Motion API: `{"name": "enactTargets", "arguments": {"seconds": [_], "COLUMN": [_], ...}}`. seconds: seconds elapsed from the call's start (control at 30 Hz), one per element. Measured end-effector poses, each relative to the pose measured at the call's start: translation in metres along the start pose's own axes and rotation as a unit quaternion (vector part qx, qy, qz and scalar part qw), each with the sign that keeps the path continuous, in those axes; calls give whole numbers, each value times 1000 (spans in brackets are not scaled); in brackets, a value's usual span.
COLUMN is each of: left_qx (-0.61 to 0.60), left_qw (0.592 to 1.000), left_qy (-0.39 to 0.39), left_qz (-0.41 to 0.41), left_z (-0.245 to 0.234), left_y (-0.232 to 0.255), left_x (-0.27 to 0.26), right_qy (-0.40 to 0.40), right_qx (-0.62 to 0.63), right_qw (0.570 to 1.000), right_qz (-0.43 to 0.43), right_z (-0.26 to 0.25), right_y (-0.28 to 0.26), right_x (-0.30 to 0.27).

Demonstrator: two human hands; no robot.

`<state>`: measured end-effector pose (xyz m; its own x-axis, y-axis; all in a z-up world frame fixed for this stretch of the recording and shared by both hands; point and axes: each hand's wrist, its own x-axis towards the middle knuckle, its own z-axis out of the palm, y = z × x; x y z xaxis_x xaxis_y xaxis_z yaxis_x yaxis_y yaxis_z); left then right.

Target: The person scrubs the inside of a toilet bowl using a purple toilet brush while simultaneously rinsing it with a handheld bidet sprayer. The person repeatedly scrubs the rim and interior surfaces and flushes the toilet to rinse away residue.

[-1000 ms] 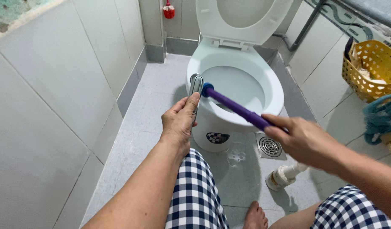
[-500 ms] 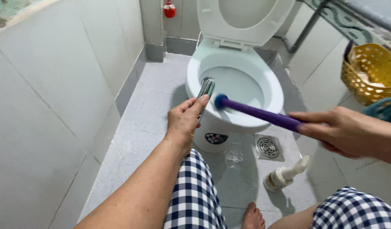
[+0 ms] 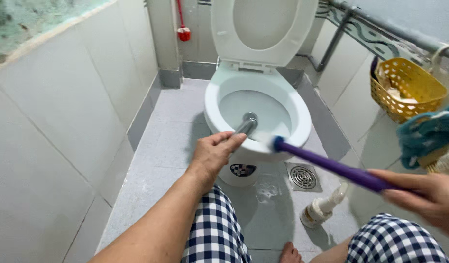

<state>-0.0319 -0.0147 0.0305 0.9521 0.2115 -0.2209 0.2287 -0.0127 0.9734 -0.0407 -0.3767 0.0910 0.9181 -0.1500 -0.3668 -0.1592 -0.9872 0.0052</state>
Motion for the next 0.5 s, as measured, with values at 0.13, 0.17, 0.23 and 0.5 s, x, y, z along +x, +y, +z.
{"name": "enactTargets", "arguments": {"seconds": [0.13, 0.17, 0.23, 0.5], "left_qx": [-1, -3, 20, 39], "left_qw": [999, 997, 998, 998], "left_qy": [-47, -62, -55, -53], "left_qz": [27, 41, 18, 23], "left_z": [6, 12, 18, 7], "left_y": [0, 1, 3, 0], "left_x": [3, 4, 6, 4], "right_qy": [68, 76, 64, 148], "right_qx": [46, 46, 13, 137], "right_qw": [997, 996, 997, 978], "right_qz": [14, 25, 33, -60], "right_z": [-15, -10, 4, 50], "right_y": [37, 49, 64, 107], "right_x": [20, 18, 17, 50]}}
